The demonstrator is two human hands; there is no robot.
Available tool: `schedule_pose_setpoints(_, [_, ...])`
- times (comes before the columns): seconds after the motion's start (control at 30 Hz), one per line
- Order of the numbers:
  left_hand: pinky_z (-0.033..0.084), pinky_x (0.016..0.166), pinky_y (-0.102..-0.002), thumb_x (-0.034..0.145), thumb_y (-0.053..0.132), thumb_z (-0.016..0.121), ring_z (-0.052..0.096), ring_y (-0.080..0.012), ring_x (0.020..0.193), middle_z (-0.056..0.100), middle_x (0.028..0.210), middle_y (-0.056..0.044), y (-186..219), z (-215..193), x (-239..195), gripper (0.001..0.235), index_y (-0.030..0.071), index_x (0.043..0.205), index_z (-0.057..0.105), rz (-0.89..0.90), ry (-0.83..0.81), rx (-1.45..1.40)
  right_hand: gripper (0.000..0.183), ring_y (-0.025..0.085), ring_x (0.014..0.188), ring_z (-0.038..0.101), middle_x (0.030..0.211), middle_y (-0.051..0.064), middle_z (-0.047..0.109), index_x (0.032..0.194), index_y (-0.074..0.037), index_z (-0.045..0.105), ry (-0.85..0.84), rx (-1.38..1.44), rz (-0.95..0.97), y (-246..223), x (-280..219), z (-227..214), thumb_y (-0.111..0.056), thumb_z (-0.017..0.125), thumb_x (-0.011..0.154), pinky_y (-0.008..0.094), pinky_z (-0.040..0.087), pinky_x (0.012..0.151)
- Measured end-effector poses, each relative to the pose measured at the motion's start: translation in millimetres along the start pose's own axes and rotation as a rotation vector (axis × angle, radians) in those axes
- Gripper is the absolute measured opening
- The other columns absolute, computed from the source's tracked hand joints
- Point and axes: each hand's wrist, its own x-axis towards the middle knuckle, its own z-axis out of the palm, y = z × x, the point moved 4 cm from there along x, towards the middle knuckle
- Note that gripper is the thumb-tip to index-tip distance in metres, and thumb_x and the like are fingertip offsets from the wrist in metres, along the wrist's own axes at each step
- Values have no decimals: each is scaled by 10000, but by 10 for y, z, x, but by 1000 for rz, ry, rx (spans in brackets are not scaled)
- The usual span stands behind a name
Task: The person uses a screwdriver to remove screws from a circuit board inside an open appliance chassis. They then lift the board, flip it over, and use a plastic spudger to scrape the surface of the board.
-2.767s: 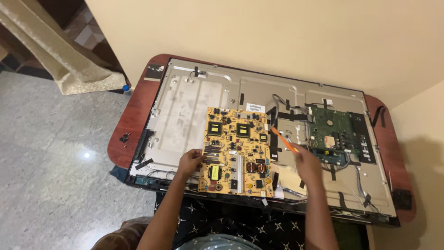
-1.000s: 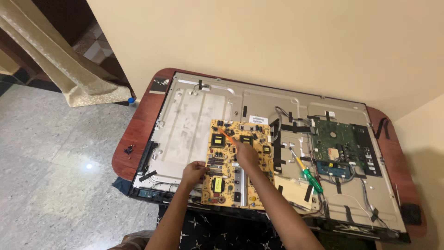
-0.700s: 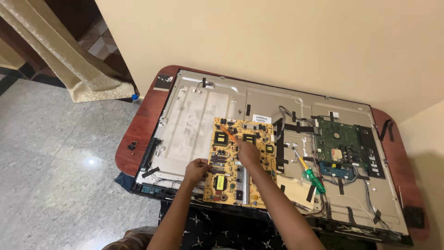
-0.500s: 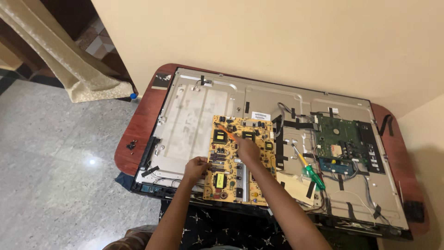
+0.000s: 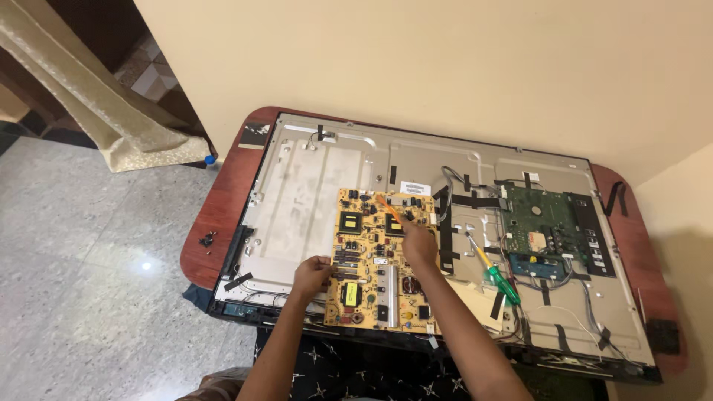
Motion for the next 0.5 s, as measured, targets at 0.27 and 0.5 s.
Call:
schedule_pose_setpoints(0.27, [591,573,-322,876,94,759,688,-157,736,724,900,-63,-2,-24,-13,195,24,1038,676,16,25,86,414,324,828,710,984,138,703,1403,-349,609,-44,43,28,135,13,-12,-190,451,1056,497,580,749])
schedule_pose_setpoints(0.5, [621,608,-312,876,104,754,734,-165,773,750,960,-108,87,-11,-141,247,13,1098,696,17,62,163,435,339,799,695,903,164,725,1396,-376,622,-76,6,-34,94,93,-134,-177,510,1025,492,565,731])
